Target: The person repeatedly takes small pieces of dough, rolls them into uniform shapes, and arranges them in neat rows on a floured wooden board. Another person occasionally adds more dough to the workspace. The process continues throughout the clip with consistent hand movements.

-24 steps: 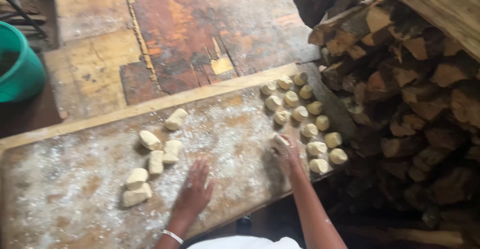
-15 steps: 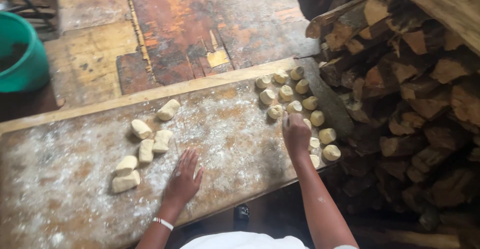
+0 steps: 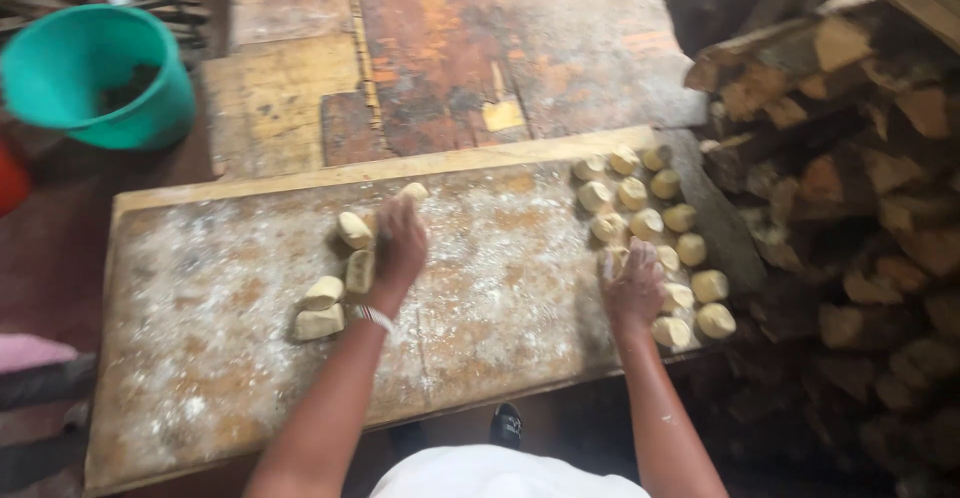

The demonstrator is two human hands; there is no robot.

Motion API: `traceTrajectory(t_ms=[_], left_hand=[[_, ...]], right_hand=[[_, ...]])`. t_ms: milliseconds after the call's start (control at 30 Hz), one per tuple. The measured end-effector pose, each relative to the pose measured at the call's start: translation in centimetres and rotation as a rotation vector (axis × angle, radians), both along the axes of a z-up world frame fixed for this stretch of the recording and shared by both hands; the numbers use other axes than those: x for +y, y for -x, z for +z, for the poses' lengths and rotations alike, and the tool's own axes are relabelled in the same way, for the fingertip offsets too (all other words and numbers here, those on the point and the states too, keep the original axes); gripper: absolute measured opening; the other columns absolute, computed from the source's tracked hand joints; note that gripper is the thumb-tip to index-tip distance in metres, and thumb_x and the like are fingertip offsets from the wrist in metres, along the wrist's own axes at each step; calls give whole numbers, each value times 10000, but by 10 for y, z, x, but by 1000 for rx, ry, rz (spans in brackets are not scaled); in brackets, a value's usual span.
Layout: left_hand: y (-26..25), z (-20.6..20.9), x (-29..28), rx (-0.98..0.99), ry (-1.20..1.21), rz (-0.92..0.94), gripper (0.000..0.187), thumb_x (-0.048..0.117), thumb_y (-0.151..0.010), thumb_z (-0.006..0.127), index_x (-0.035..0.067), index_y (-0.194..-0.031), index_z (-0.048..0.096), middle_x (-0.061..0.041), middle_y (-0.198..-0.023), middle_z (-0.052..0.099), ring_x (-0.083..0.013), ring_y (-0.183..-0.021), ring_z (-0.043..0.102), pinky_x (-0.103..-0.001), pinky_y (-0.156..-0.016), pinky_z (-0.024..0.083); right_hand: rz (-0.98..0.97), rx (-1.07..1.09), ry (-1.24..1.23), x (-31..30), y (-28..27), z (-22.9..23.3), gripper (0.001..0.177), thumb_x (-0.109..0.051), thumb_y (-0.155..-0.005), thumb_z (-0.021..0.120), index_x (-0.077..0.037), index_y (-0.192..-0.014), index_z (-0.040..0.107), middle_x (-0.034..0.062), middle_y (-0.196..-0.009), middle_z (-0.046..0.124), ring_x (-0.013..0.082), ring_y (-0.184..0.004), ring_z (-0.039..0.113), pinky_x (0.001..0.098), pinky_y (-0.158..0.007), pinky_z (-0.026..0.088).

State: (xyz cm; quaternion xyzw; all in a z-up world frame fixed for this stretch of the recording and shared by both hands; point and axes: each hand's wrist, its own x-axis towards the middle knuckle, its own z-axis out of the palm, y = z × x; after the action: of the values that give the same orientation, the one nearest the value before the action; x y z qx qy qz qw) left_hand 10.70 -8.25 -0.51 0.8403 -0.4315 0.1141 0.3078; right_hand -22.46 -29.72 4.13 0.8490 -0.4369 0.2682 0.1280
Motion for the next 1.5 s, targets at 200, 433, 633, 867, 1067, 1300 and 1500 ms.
traceTrajectory(t_ms=[200, 433, 633, 867, 1067, 1300, 1500], left_hand=[[-56, -19, -35, 84, -259, -37, 412, 95, -1004, 590, -46, -1390, 556, -246, -1322, 634, -431, -1307, 555, -523, -1131, 465], [148, -17, -42, 1203, 14, -166, 466, 193, -956, 659, 50, -1398, 621, -194, -1086, 750, -301, -899, 675, -380, -764, 562], [238, 33, -14, 953, 93, -625, 300, 118, -971, 613, -9, -1236, 677, -186, -1276, 673, -295, -1176, 650, -398, -1029, 510], [171, 68, 32, 1108, -12, -218, 232, 167, -1017, 566, 70, -1152, 728, -107, -1085, 765, -241, -963, 716, -353, -880, 585], [171, 57, 66, 1100, 112, -96, 187, 146, -1009, 583, 47, -1077, 726, -62, -1000, 789, -150, -935, 751, -284, -848, 590], [162, 54, 79, 1098, 186, -67, 183, 142, -992, 587, 55, -1082, 721, -76, -983, 795, -173, -928, 757, -329, -844, 591], [101, 46, 70, 261, 13, 17, 333, 178, -1036, 549, -6, -1303, 626, -214, -1332, 644, -357, -1301, 578, -471, -1127, 467]], right_hand=[[-6, 41, -129, 87, 37, -31, 649, -320, -886, 653, -54, -1449, 475, 233, -1411, 556, 447, -1176, 546, 552, -1029, 432], [153, -1212, -1472, 131, 20, -22, 457, -245, -1042, 512, -62, -1456, 449, 110, -1350, 599, 250, -1236, 607, 428, -1023, 516], [-90, -1426, -1615, 113, 14, 4, 569, -244, -971, 597, -73, -1465, 372, 173, -1199, 659, 247, -996, 685, 364, -814, 601], [-56, -320, -655, 27, 61, 39, 215, -222, -1001, 692, -64, -1145, 672, 133, -1077, 687, 289, -847, 697, 408, -757, 566], [183, 261, -173, 6, 43, -10, 132, -67, -897, 612, -73, -1024, 576, 123, -991, 630, 307, -921, 653, 445, -773, 569], [180, 88, -190, -1, 37, -18, 181, -217, -974, 640, -75, -1016, 535, 133, -988, 624, 332, -889, 662, 477, -713, 556], [152, -44, -59, 14, 34, -3, 414, -369, -929, 720, -43, -1089, 523, 180, -1026, 631, 378, -854, 666, 506, -622, 548]])
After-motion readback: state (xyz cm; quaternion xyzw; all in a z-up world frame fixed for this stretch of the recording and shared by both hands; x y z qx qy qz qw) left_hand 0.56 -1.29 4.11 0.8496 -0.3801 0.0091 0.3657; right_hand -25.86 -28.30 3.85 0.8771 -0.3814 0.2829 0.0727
